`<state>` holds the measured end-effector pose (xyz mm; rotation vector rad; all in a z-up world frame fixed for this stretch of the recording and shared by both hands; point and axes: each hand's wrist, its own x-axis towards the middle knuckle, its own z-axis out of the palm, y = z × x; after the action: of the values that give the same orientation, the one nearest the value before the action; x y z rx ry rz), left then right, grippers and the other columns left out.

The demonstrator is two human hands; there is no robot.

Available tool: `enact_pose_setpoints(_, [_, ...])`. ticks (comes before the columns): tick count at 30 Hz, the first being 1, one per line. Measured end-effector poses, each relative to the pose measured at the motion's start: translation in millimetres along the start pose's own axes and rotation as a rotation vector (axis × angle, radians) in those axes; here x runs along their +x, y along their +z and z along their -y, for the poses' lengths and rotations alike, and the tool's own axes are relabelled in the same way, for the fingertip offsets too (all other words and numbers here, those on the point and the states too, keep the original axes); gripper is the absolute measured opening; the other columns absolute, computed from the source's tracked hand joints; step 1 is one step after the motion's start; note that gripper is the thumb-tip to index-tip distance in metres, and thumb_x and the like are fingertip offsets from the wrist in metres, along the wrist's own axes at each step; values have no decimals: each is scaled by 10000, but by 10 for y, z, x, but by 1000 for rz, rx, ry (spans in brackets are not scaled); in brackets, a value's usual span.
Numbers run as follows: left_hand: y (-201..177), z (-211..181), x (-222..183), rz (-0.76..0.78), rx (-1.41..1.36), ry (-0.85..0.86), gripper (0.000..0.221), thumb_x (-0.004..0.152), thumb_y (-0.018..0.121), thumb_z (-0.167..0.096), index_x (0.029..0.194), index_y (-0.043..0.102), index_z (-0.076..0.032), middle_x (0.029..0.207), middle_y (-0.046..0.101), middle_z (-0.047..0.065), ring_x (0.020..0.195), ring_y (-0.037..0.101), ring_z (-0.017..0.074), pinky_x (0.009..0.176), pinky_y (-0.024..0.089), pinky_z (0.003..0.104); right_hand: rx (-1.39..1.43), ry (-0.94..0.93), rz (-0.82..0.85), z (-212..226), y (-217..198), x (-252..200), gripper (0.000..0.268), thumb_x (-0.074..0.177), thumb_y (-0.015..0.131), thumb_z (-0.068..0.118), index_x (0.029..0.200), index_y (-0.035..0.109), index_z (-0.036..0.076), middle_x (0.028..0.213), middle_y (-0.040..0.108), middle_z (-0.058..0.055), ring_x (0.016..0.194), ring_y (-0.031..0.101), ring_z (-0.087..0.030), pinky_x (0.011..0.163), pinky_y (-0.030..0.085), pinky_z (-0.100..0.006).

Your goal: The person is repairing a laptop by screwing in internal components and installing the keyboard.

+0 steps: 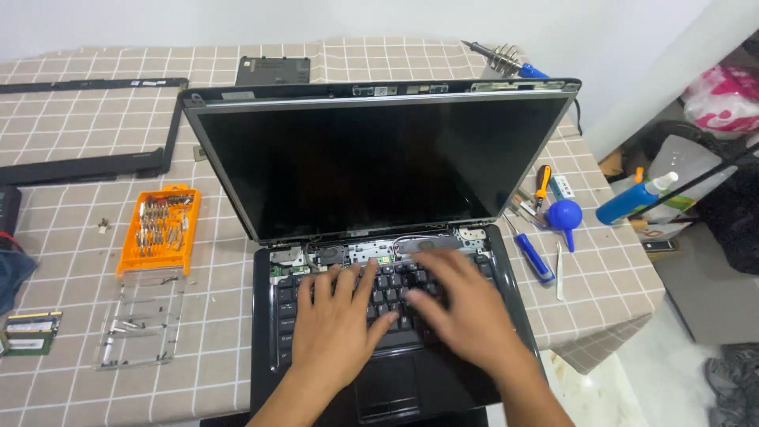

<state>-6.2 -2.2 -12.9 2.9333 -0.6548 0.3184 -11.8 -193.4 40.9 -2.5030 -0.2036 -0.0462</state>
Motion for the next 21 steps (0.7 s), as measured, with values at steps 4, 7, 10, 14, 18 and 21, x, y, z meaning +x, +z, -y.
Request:
enact_pose_setpoints(4, [-11,-41,-20,-13,22,-15,727,896,431,-634,1430,385,-144,1325,511,84,1226,439,345,991,331,533,57,-37,-264,-320,-224,-174,389,845,604,320,1178,633,121,1185,597,-86,1138,565,-232,969,422,-365])
enact_pose_setpoints(7, [-24,-62,-37,19,-15,-29,710,909,418,-616,1433,379,-138,1346,491,91,1239,418,364,1006,311,547,26,241,-362,-574,-348,-262,391,816,634,272,1183,642,139,1236,565,-103,1169,509,-243,962,446,-426])
enact_pose_setpoints(10, [13,-98,-123,93,-77,-41,721,921,410,-595,1453,307,-118,1447,365,125,1336,278,386,1070,195,577,-99,303,-435,-961,-378,-330,355,846,637,248,1179,670,127,1163,569,-113,1150,516,-265,1001,394,-427])
enact_pose_setpoints(14, [109,-70,-309,-230,123,53,778,909,338,-703,1473,253,-174,1550,187,118,1456,92,361,1154,84,500,-462,433,-245,-1331,-248,-339,366,840,557,431,1192,646,383,1309,567,8,1269,468,-214,1000,320,-497])
enact_pose_setpoints(18, [95,-80,-459,-235,100,81,825,879,360,-733,1462,253,-159,1571,171,74,1476,66,346,1168,50,507,-528,171,-358,-1939,-87,-370,333,830,638,349,1153,702,303,1228,650,-50,1176,560,-274,1102,340,-397])
enact_pose_setpoints(21, [-3,-64,-524,-22,-179,111,786,872,506,-640,1454,349,-135,1542,253,102,1418,115,387,1067,97,586,-528,196,-403,-1856,-125,-360,263,822,689,258,1077,752,270,1134,706,-62,1109,622,-278,1040,423,-386])
